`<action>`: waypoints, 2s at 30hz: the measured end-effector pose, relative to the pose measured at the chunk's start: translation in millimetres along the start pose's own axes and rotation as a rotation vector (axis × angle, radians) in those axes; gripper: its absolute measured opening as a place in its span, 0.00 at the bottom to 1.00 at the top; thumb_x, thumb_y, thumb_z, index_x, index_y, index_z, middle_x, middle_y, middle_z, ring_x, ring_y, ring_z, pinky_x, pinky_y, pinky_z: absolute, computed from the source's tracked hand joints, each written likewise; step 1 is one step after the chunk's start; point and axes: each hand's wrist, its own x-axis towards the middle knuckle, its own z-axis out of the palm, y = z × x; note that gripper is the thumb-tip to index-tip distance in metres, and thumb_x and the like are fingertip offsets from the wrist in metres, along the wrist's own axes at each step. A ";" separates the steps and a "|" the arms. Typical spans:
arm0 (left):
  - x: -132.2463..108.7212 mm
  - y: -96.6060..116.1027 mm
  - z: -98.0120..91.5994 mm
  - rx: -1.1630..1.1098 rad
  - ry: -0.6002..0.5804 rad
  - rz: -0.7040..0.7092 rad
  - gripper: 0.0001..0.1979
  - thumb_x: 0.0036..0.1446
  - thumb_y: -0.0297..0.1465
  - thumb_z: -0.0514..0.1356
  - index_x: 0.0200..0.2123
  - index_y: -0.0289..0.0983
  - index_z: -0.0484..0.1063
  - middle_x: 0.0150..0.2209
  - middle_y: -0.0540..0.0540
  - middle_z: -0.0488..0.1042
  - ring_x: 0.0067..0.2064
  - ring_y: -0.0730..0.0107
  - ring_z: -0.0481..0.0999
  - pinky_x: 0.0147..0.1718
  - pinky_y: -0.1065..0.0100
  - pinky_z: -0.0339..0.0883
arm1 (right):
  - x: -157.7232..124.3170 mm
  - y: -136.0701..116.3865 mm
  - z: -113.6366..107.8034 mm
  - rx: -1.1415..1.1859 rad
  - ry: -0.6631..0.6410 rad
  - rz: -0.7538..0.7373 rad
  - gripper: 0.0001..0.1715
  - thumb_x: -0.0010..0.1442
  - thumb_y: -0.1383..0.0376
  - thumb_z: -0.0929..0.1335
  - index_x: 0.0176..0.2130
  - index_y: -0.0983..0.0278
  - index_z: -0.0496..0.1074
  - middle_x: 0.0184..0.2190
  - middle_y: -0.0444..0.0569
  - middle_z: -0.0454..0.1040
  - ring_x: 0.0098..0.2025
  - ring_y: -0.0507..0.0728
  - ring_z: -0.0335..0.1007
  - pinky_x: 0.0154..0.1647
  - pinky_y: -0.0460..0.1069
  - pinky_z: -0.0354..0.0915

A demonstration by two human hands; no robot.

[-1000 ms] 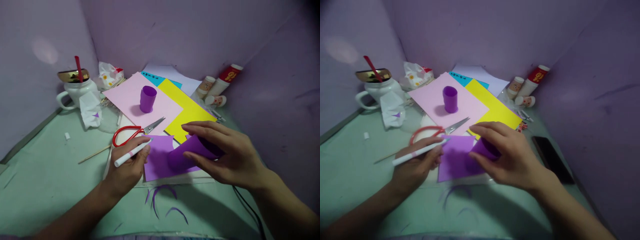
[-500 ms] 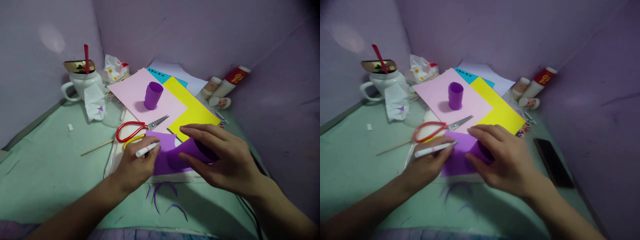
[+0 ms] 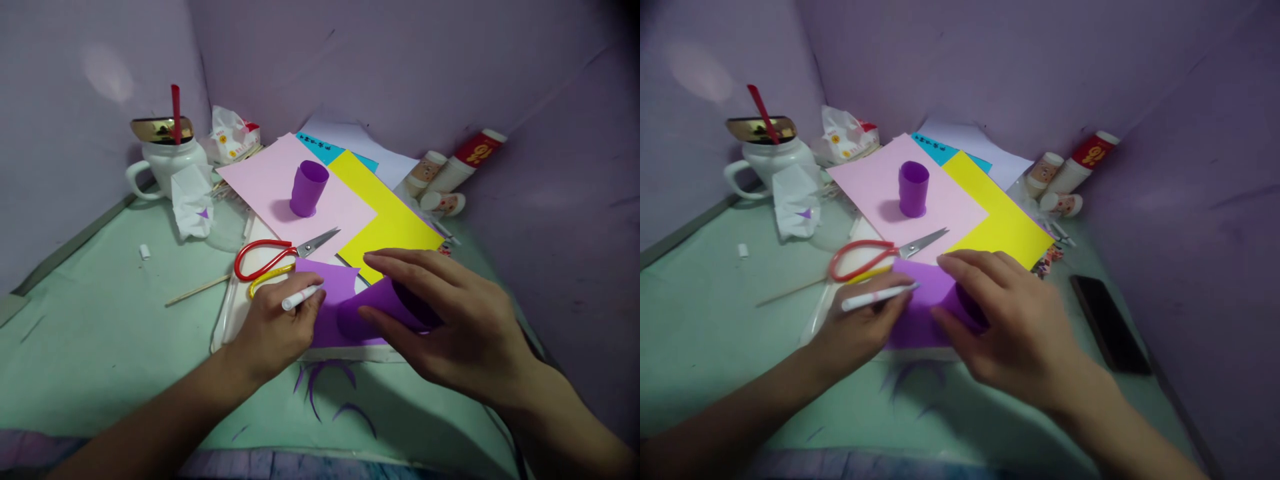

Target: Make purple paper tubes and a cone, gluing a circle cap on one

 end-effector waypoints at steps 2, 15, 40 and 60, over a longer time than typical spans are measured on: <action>-0.3 0.1 2.3 -0.005 -0.004 -0.016 0.07 0.56 0.29 0.57 0.36 0.38 0.74 0.35 0.48 0.80 0.37 0.70 0.78 0.36 0.71 0.72 | -0.4 -1.0 -1.0 0.004 -0.012 -0.008 0.23 0.53 0.65 0.71 0.50 0.61 0.69 0.44 0.53 0.76 0.43 0.61 0.74 0.40 0.55 0.72; -5.0 10.4 26.8 0.033 -0.004 -0.211 0.09 0.58 0.32 0.54 0.38 0.38 0.73 0.34 0.47 0.79 0.34 0.69 0.78 0.30 0.70 0.71 | -5.0 31.2 -4.9 0.071 0.108 0.086 0.23 0.51 0.65 0.72 0.48 0.59 0.70 0.44 0.53 0.75 0.44 0.62 0.73 0.43 0.58 0.71; 2.1 9.7 26.0 -0.026 -0.015 -0.307 0.09 0.55 0.34 0.56 0.37 0.40 0.73 0.34 0.48 0.79 0.33 0.70 0.78 0.32 0.69 0.72 | -4.7 17.9 -2.8 0.087 0.080 0.035 0.23 0.52 0.67 0.71 0.49 0.66 0.71 0.45 0.55 0.75 0.45 0.60 0.73 0.44 0.52 0.70; 1.9 12.0 23.0 -0.103 -0.023 -0.316 0.08 0.56 0.33 0.57 0.37 0.38 0.74 0.34 0.49 0.79 0.35 0.71 0.77 0.33 0.71 0.72 | 2.5 -2.1 3.4 -0.182 -0.019 0.075 0.26 0.59 0.55 0.65 0.49 0.71 0.70 0.42 0.59 0.76 0.40 0.66 0.73 0.33 0.57 0.71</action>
